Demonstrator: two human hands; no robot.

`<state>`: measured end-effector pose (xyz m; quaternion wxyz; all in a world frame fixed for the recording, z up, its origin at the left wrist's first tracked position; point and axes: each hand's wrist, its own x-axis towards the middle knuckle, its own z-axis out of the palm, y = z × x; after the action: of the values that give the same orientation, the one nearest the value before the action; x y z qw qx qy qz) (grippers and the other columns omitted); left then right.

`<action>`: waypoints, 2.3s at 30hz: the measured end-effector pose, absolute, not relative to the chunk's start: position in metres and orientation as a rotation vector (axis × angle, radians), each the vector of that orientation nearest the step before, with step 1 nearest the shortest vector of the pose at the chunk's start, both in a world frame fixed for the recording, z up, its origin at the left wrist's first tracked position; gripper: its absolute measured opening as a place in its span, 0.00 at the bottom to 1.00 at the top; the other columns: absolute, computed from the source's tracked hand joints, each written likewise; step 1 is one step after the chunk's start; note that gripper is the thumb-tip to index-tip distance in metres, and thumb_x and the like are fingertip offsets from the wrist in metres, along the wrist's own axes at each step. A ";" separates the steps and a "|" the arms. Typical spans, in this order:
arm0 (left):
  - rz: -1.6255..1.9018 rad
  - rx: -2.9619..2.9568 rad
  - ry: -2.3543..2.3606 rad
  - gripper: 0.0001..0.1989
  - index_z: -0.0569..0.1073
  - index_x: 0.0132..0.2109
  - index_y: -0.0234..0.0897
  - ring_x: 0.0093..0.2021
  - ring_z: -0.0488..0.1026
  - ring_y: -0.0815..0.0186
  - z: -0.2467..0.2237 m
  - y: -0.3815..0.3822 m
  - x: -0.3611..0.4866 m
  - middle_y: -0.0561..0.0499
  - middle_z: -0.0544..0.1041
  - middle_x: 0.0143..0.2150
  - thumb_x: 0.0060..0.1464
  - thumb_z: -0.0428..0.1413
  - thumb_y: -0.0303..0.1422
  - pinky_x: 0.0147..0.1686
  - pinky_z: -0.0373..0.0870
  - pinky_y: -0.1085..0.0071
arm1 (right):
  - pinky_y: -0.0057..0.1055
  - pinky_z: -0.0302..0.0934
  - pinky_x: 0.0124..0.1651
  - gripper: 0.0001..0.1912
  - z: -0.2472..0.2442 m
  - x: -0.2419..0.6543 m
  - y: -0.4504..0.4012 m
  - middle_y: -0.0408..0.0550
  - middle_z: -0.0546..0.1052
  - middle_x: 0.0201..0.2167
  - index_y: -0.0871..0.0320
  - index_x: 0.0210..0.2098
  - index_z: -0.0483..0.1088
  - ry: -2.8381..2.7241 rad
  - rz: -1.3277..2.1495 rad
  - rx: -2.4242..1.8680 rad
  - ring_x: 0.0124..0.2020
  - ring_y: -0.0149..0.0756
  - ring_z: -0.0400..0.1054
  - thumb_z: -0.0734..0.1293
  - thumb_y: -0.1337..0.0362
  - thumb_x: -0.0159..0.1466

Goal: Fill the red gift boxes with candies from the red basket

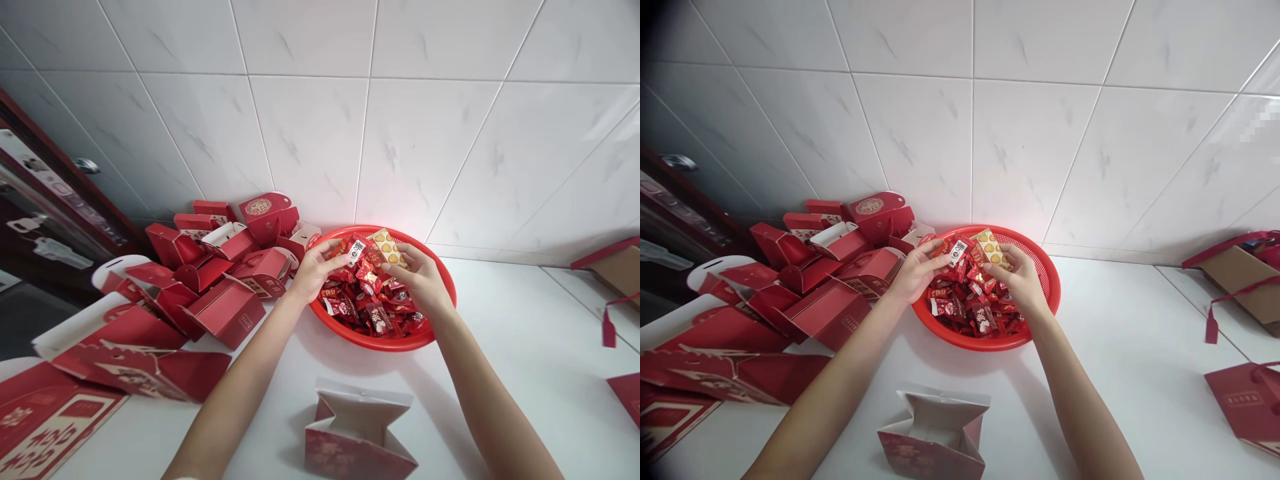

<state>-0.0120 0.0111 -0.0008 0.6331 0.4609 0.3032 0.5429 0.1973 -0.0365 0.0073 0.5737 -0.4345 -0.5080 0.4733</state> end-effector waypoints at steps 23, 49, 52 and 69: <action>1.415 0.968 0.723 0.20 0.85 0.35 0.37 0.33 0.78 0.66 0.002 0.012 -0.008 0.52 0.84 0.34 0.31 0.77 0.36 0.37 0.75 0.70 | 0.41 0.67 0.42 0.13 -0.011 0.197 -0.032 0.48 0.82 0.37 0.53 0.43 0.75 -1.975 0.804 -1.387 0.40 0.47 0.76 0.74 0.67 0.58; 1.448 0.883 0.743 0.18 0.82 0.34 0.37 0.32 0.74 0.70 0.001 0.014 -0.011 0.54 0.82 0.34 0.32 0.76 0.34 0.32 0.66 0.73 | 0.35 0.72 0.33 0.17 0.001 0.203 -0.033 0.40 0.77 0.24 0.55 0.48 0.73 -1.259 1.059 -1.276 0.26 0.37 0.74 0.70 0.59 0.59; 1.450 0.869 0.732 0.18 0.83 0.34 0.37 0.32 0.75 0.70 0.000 0.014 -0.011 0.54 0.82 0.34 0.33 0.76 0.34 0.32 0.66 0.74 | 0.36 0.71 0.35 0.21 -0.001 0.203 -0.033 0.41 0.77 0.26 0.55 0.50 0.71 -1.257 0.992 -1.258 0.27 0.37 0.74 0.72 0.54 0.59; 1.426 0.874 0.715 0.17 0.85 0.34 0.37 0.33 0.77 0.68 -0.002 0.015 -0.011 0.52 0.84 0.34 0.34 0.77 0.35 0.33 0.71 0.74 | 0.39 0.69 0.36 0.23 -0.008 0.204 -0.031 0.50 0.80 0.32 0.56 0.40 0.74 -1.312 0.888 -1.228 0.33 0.43 0.74 0.75 0.44 0.57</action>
<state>-0.0108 0.0149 -0.0017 0.6140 0.3793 0.3101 0.6188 0.2036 -0.0309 -0.0076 0.5385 -0.5163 -0.5515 0.3732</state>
